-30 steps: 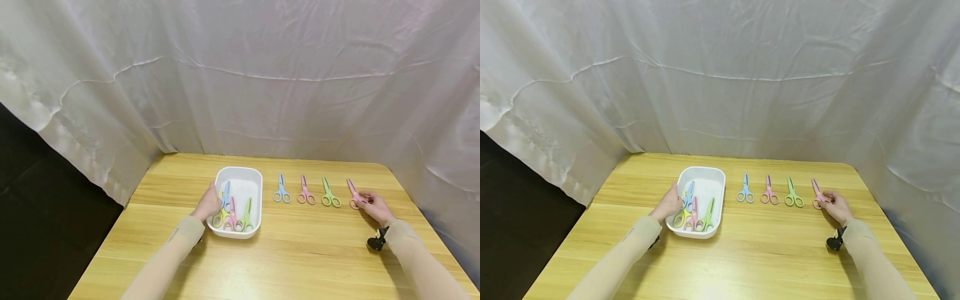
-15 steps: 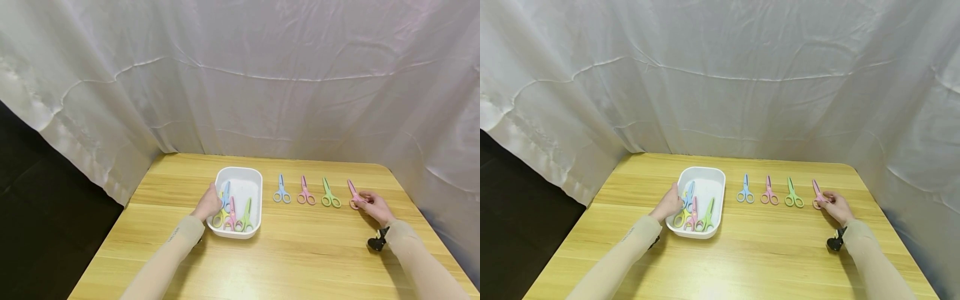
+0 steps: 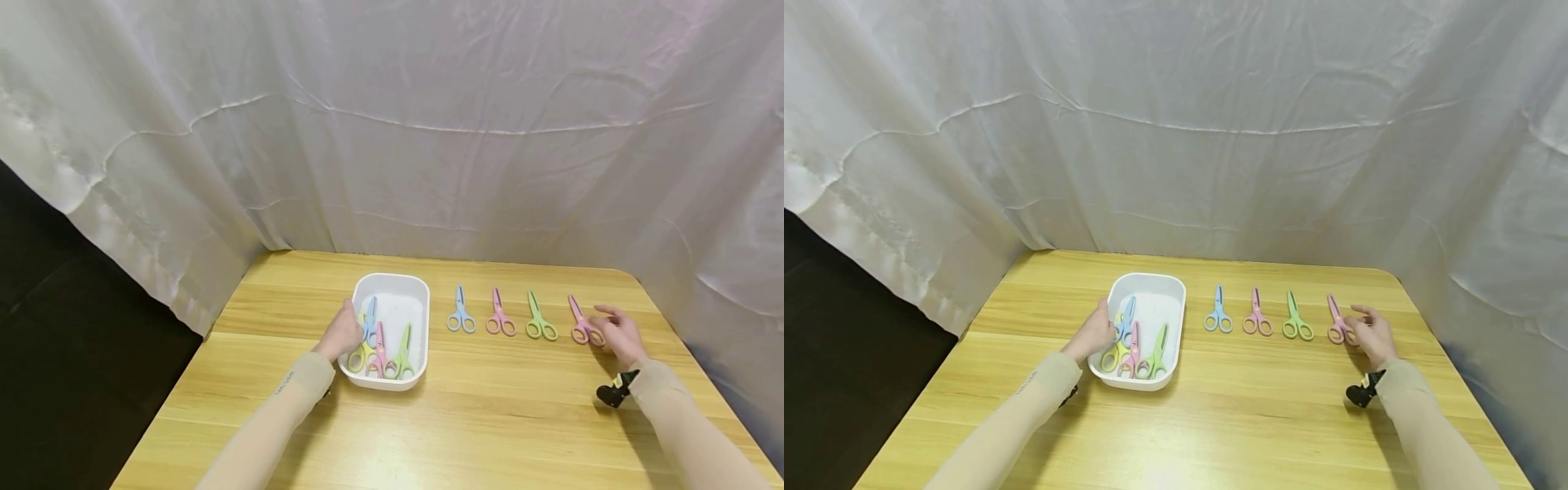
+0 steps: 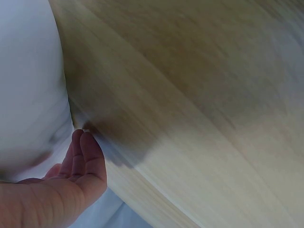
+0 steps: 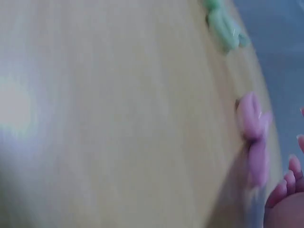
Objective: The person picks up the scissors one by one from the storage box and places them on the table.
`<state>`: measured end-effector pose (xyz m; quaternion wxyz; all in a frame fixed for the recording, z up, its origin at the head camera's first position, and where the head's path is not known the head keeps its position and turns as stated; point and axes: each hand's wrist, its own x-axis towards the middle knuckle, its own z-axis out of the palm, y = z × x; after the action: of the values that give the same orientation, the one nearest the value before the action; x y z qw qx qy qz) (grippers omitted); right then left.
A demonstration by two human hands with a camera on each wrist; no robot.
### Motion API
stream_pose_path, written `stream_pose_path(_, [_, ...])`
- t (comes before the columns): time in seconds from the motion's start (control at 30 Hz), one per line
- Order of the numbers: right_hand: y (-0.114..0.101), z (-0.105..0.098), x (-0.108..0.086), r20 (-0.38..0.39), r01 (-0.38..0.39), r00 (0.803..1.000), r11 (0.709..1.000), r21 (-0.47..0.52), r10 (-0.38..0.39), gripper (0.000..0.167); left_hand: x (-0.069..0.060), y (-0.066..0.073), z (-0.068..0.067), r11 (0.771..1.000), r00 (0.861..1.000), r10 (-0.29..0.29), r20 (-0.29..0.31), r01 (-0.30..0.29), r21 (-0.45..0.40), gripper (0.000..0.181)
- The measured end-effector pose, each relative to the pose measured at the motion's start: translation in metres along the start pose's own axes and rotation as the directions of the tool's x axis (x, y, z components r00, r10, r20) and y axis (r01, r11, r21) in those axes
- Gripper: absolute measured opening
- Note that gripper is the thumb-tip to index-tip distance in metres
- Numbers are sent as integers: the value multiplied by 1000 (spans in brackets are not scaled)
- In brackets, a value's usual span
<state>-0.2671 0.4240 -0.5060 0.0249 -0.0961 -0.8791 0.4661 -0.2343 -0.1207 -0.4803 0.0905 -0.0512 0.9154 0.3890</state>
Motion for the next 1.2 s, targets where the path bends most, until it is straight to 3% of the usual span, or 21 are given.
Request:
stream_pose_path(0.2, [-35,11,-5,-111,29,994,993,110,-17,40,0,1,-1,1000,1000,12,-5,-12,6,70])
stream_pose_path(0.33, [-60,22,-10,-58,46,998,972,231,-34,28,1,1,-1,1000,1000,21,-6,-21,11,70])
stream_pose_path(0.47, [-80,35,-14,-39,143,990,967,211,-138,31,2,0,-1,999,999,39,-15,-39,23,68])
stream_pose_path(0.57, [-93,47,-19,-55,229,973,966,122,-224,41,1,0,-2,999,999,42,-15,-42,22,69])
stream_pose_path(0.87, [-134,86,-39,102,264,955,954,140,-279,42,-3,0,-7,1000,1000,-2,23,2,-8,71])
stream_pose_path(1.03, [-154,109,-50,187,303,923,934,188,-337,40,-3,-1,-13,1000,999,21,42,-22,16,67])
stream_pose_path(1.2, [-176,132,-61,249,335,887,913,232,-389,36,2,2,-21,996,998,59,16,-60,69,56])
